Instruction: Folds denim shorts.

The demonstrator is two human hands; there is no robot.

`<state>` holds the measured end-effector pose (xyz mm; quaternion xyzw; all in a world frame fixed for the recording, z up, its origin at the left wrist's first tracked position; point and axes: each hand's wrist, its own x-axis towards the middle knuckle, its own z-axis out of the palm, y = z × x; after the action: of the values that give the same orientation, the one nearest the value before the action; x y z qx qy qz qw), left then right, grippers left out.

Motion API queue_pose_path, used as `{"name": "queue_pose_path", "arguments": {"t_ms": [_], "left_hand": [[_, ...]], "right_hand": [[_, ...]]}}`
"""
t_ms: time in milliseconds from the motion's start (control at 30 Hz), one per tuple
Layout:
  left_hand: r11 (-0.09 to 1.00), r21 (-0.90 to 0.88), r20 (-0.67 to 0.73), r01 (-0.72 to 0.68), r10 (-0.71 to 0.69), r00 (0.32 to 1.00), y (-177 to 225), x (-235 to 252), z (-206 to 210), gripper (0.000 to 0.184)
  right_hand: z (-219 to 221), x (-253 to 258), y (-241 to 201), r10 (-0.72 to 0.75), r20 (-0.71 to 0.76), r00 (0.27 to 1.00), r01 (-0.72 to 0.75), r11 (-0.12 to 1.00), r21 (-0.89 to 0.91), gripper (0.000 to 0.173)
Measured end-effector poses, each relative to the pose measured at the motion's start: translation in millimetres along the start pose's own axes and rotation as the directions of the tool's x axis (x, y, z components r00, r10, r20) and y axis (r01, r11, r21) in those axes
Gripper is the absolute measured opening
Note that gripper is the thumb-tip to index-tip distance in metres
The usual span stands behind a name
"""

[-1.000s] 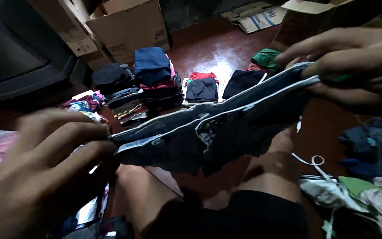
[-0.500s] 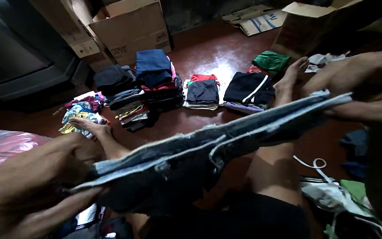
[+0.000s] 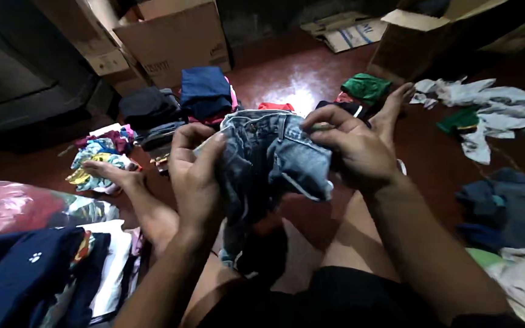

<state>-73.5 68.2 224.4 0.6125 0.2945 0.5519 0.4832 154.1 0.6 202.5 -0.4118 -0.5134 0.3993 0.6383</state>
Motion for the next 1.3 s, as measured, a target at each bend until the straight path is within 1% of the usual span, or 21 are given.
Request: {"name": "queue_pose_path", "arguments": {"t_ms": [67, 133, 233, 267, 333, 400, 467, 500, 567, 600, 667, 700, 767, 867, 933, 1000, 1067, 1167, 1233, 1267, 1300], "left_hand": [[0.991, 0.024, 0.052, -0.131, 0.129, 0.990, 2.2, -6.2, 14.4, 0.011], [0.973, 0.018, 0.113, -0.230, 0.227, 0.967, 0.0, -8.7, 22.4, 0.016], [0.951, -0.001, 0.267, -0.310, 0.299, 0.916, -2.9, -7.2, 22.3, 0.021], [0.947, -0.010, 0.330, -0.320, 0.306, 0.893, -4.0, -5.7, 19.5, 0.023], [0.949, -0.029, 0.442, -0.315, 0.294, 0.847, -9.0, -3.7, 13.5, 0.031], [0.947, -0.010, 0.516, -0.321, 0.279, 0.809, -17.1, -4.4, 8.9, 0.054], [0.928, 0.047, 0.542, -0.369, 0.286, 0.790, -24.1, -5.8, 5.3, 0.072], [0.926, 0.046, 0.540, -0.374, 0.292, 0.790, -26.6, -5.6, 3.5, 0.068], [0.950, 0.006, 0.507, -0.311, 0.265, 0.820, -27.8, -4.8, -1.9, 0.059], [0.963, -0.028, 0.500, -0.269, 0.246, 0.830, -27.0, -4.1, -6.3, 0.057], [0.971, -0.088, 0.490, -0.223, 0.237, 0.839, -26.6, 0.3, -18.0, 0.056], [0.967, -0.095, 0.488, -0.234, 0.250, 0.836, -28.3, 4.0, -25.4, 0.056], [0.957, -0.070, 0.502, -0.281, 0.277, 0.819, -34.1, 13.2, -38.8, 0.054], [0.956, 0.001, 0.517, -0.294, 0.251, 0.818, -43.1, 21.0, -50.4, 0.054], [0.956, 0.030, 0.519, -0.292, 0.235, 0.822, -44.2, 22.3, -53.2, 0.059], [0.961, 0.018, 0.501, -0.274, 0.229, 0.835, -43.8, 21.3, -52.1, 0.063], [0.964, -0.007, 0.472, -0.264, 0.236, 0.849, -44.3, 21.8, -52.6, 0.064], [0.959, -0.049, 0.458, -0.281, 0.271, 0.846, -48.5, 25.0, -61.7, 0.072], [0.950, -0.019, 0.541, -0.313, 0.273, 0.795, -53.8, 25.1, -70.7, 0.091], [0.953, 0.032, 0.584, -0.301, 0.226, 0.779, -55.3, 22.2, -74.1, 0.098], [0.969, 0.094, 0.589, -0.226, 0.129, 0.798, -56.7, 14.9, -75.6, 0.095]], "right_hand": [[5.3, -5.1, -4.2, -0.057, 0.145, 0.988, 0.057, 0.998, 0.011, 0.024], [9.6, -7.6, -5.5, -0.127, 0.266, 0.956, 0.127, 0.992, 0.017, 0.012], [10.3, -4.0, -4.7, -0.192, 0.454, 0.870, 0.203, 0.979, 0.025, 0.043], [11.5, -2.9, -4.3, -0.210, 0.470, 0.857, 0.230, 0.973, 0.015, 0.045], [16.2, -2.8, -2.6, -0.248, 0.410, 0.878, 0.296, 0.954, -0.055, 0.036], [24.1, -3.6, -0.4, -0.295, 0.306, 0.905, 0.355, 0.920, -0.164, 0.027], [31.2, -2.9, 1.7, -0.389, 0.221, 0.895, 0.442, 0.840, -0.314, 0.017], [32.9, -1.8, 2.5, -0.447, 0.199, 0.872, 0.489, 0.774, -0.403, 0.013], [26.4, 4.0, 0.7, -0.528, 0.256, 0.810, 0.553, 0.540, -0.634, 0.021], [18.8, 9.0, -1.4, -0.502, 0.340, 0.795, 0.574, 0.443, -0.688, 0.030], [-1.0, 24.2, -2.5, -0.315, 0.504, 0.804, 0.594, 0.388, -0.705, 0.045], [-11.3, 32.4, 0.6, -0.228, 0.555, 0.800, 0.597, 0.391, -0.700, 0.048], [-27.3, 41.5, 4.7, -0.166, 0.613, 0.772, 0.615, 0.435, -0.658, 0.042], [-25.2, 39.2, -2.3, -0.215, 0.626, 0.750, 0.638, 0.487, -0.597, 0.032], [-17.4, 34.5, 0.5, -0.262, 0.560, 0.786, 0.600, 0.544, -0.587, 0.030], [-12.0, 32.7, 2.4, -0.238, 0.481, 0.844, 0.510, 0.634, -0.581, 0.049], [-6.1, 35.5, 2.9, -0.236, 0.455, 0.858, 0.485, 0.663, -0.570, 0.065], [2.7, 38.4, 0.9, -0.322, 0.441, 0.838, 0.533, 0.660, -0.530, 0.044], [3.8, 38.6, -3.3, -0.350, 0.453, 0.820, 0.556, 0.676, -0.483, 0.040], [3.8, 39.3, -5.6, -0.355, 0.456, 0.816, 0.559, 0.686, -0.466, 0.042], [3.7, 40.3, -7.6, -0.354, 0.458, 0.815, 0.557, 0.696, -0.453, 0.047]]}}
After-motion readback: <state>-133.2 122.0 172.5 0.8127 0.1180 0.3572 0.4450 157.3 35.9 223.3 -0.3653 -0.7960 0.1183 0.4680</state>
